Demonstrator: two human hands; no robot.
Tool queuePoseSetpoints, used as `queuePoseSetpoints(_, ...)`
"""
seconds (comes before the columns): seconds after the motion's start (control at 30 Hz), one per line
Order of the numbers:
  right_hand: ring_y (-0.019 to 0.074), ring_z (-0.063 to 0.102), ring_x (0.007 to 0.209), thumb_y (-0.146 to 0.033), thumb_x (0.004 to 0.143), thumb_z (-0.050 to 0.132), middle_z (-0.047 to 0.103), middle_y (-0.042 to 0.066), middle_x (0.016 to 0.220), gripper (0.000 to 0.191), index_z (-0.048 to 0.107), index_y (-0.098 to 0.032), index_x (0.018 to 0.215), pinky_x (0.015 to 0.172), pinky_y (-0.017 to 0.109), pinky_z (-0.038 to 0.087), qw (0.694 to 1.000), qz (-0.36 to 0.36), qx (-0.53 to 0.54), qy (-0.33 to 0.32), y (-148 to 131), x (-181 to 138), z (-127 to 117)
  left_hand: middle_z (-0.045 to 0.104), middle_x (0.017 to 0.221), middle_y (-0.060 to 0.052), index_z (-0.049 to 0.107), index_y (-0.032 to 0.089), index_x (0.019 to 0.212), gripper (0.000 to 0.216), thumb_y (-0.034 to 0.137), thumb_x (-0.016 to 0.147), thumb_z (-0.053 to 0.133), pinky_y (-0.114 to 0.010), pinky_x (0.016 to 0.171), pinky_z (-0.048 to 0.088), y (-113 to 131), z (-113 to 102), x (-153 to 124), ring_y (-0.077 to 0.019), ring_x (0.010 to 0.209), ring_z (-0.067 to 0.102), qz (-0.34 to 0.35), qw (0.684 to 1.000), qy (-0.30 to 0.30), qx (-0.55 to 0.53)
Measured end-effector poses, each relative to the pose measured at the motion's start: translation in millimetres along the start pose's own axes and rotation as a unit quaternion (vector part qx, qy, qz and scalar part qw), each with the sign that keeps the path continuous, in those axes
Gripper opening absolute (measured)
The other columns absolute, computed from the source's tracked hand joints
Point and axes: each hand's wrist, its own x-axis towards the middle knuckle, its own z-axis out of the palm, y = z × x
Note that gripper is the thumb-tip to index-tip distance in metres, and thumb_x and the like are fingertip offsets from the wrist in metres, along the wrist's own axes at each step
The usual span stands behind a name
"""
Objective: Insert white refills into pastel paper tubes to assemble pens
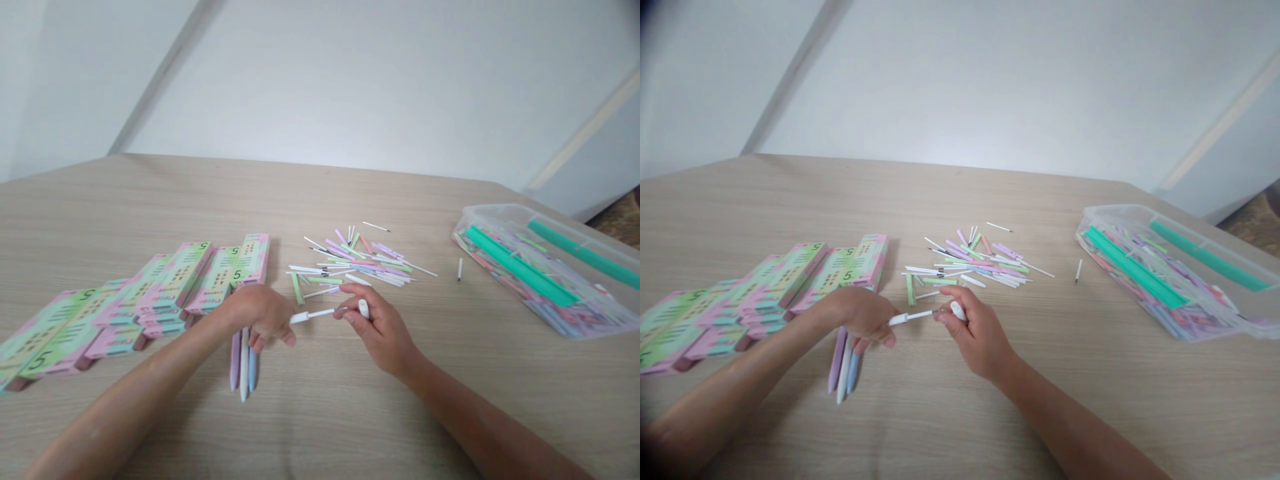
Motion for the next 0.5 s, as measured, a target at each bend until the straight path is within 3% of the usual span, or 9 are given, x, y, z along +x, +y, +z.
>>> queuePoseSetpoints(0.1,0.0117,0.044,0.058,-0.034,0.089,0.046,0.051,-0.003,0.067,0.017,0.053,-0.021,0.098,0.057,0.025,0.034,0.998,0.000,0.020,0.057,3,1,-5,0.070,0.066,-0.011,0.055,0.017,0.040,0.048,0.040,0.082,0.048,-0.028,0.056,0.044,-1,0,0,-0.0209,0.060,0.062,0.005,1.000,0.004,0.003)
queuePoseSetpoints(0.17,0.0105,0.037,0.053,-0.036,0.091,0.040,0.042,-0.004,0.060,0.023,0.049,-0.020,0.079,0.052,0.024,0.030,0.995,0.003,0.060,0.079,5,3,-9,0.070,0.064,-0.011,0.054,0.017,0.037,0.050,0.039,0.082,0.049,-0.028,0.056,0.044,-1,-1,0,-0.0207,0.059,0.061,0.007,1.000,0.002,0.004)
queuePoseSetpoints(0.27,0.0098,0.029,0.048,-0.039,0.093,0.033,0.034,-0.005,0.056,0.030,0.044,-0.020,0.072,0.047,0.024,0.024,0.989,0.013,0.141,0.052,9,5,-14,0.069,0.064,-0.012,0.055,0.016,0.037,0.051,0.039,0.082,0.047,-0.030,0.057,0.044,-1,-1,-1,-0.0215,0.059,0.061,0.011,1.000,0.007,0.004)
queuePoseSetpoints(0.4,0.0110,0.033,0.052,-0.040,0.092,0.033,0.040,-0.003,0.058,0.029,0.047,-0.019,0.077,0.051,0.026,0.028,0.983,0.024,0.184,-0.004,13,7,-19,0.069,0.064,-0.012,0.053,0.017,0.035,0.051,0.038,0.081,0.047,-0.030,0.056,0.044,-1,0,0,-0.0220,0.059,0.062,0.015,1.000,0.009,0.002)
queuePoseSetpoints(0.5,0.0126,0.041,0.060,-0.041,0.091,0.035,0.047,0.000,0.062,0.034,0.052,-0.018,0.074,0.058,0.027,0.033,0.988,0.017,0.154,-0.005,16,8,-23,0.070,0.066,-0.013,0.049,0.017,0.034,0.053,0.040,0.082,0.046,-0.029,0.057,0.044,-3,1,1,-0.0223,0.062,0.063,0.016,1.000,0.005,0.001)
